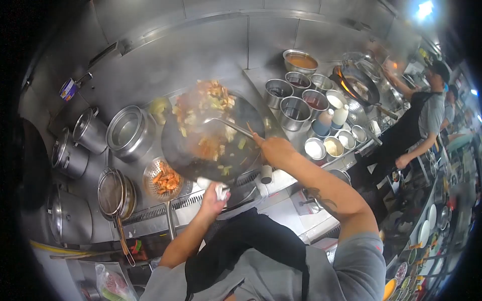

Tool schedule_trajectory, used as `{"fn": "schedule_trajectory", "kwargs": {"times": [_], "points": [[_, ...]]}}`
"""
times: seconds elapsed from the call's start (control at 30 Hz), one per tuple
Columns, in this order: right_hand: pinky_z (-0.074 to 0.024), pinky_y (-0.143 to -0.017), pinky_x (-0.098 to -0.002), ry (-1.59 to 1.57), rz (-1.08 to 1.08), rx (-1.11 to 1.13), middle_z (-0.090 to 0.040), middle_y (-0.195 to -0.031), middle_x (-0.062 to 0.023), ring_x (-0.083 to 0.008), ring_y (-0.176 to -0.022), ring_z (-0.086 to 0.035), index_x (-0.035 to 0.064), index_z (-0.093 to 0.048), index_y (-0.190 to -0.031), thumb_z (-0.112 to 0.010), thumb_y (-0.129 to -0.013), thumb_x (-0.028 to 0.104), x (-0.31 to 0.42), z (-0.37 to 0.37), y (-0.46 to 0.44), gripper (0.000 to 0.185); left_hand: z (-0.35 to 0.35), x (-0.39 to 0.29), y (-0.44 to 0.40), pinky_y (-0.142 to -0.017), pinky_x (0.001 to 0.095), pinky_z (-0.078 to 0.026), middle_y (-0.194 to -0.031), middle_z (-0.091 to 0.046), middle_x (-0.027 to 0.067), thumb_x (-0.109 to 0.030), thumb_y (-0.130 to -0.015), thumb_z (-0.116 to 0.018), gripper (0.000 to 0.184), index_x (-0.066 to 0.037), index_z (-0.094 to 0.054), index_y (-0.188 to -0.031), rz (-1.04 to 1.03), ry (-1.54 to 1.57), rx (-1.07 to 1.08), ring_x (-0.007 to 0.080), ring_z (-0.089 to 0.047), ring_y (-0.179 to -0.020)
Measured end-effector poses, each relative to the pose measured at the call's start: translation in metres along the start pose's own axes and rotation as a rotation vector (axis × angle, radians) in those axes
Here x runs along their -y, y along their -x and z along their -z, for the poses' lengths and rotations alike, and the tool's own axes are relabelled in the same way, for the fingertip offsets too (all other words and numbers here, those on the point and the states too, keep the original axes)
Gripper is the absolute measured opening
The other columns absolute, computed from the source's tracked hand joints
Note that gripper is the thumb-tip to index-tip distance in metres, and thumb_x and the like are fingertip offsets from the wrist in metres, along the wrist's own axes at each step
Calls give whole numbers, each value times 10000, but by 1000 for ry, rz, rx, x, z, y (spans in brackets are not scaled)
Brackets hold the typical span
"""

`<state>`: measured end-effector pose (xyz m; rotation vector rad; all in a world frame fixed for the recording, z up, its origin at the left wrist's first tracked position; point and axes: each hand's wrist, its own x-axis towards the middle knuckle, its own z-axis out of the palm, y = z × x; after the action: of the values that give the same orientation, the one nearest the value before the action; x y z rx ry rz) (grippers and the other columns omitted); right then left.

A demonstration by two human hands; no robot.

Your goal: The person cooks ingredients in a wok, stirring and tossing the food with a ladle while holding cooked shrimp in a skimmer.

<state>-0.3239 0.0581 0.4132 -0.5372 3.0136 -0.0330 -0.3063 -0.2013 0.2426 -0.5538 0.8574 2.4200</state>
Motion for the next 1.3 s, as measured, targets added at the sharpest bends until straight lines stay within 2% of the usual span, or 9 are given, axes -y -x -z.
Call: {"fn": "schedule_trajectory", "kwargs": {"times": [0.27,0.47,0.6,0.67,0.77,0.87,1.0,1.13,1.3], "points": [[-498,-684,-469,82,107,157,-637,-803,-187,-345,-757,-639,171,-444,-1360,-513,-810,65,-39,88,31,564,-1,-66,-92,-492,305,-447,-681,-544,22,-171,-823,-553,61,-132,-536,-779,7,95,65,176,-544,-632],[-499,-692,-479,178,-123,11,-633,-769,-190,-347,-743,-639,142,-402,-1378,-523,-817,77,-60,11,-28,578,-2,-61,-109,-497,316,-462,-696,-543,27,-168,-829,-551,56,-134,-528,-791,-22,83,-2,177,-538,-632],[-521,-714,-459,-193,-307,-169,-646,-840,-228,-367,-781,-655,48,-392,-1358,-486,-825,90,-45,-63,-83,543,-13,-62,-103,-481,318,-465,-683,-542,23,-167,-835,-545,58,-130,-529,-794,-36,82,-51,177,-535,-601],[-529,-595,-406,-385,-253,-295,-641,-741,-171,-292,-652,-654,28,-401,-1351,-528,-833,130,-19,-117,-108,542,-8,-59,-108,-481,317,-468,-670,-541,14,-172,-837,-547,60,-133,-530,-795,-32,109,-32,169,-533,-583],[-483,-460,-331,-998,-320,83,-583,-656,-97,-174,-519,-585,-1,-407,-1345,-554,-864,178,5,-84,-109,534,-9,-61,-107,-494,318,-473,-681,-541,12,-168,-827,-563,51,-132,-537,-802,-20,97,-52,165,-536,-599],[-415,-382,-280,-1185,-327,106,-521,-629,-42,-101,-463,-503,19,-416,-1350,-577,-866,216,-10,-53,-106,547,-5,-61,-109,-518,319,-471,-739,-554,22,-197,-814,-611,99,-140,-537,-844,15,133,-33,177,-544,-662],[-340,-341,-256,-981,-230,-80,-473,-559,-4,-88,-368,-421,86,-422,-1352,-523,-888,126,-25,-67,-160,476,-14,-70,-100,-567,353,-465,-831,-584,35,-268,-794,-657,214,-141,-538,-920,70,140,-100,202,-560,-726],[-472,-497,-350,-932,-172,80,-611,-714,-143,-227,-516,-571,59,-383,-1361,-535,-862,150,30,-73,-190,529,-13,-71,-105,-569,361,-474,-820,-594,53,-235,-808,-639,175,-126,-546,-908,84,93,-122,213,-561,-723],[-503,-640,-451,-357,210,38,-627,-833,-261,-393,-715,-628,89,-370,-1374,-537,-851,131,-1,-81,-116,551,-8,-74,-110,-564,362,-480,-756,-586,70,-145,-833,-565,53,-96,-548,-845,112,104,-116,216,-558,-681]]}}
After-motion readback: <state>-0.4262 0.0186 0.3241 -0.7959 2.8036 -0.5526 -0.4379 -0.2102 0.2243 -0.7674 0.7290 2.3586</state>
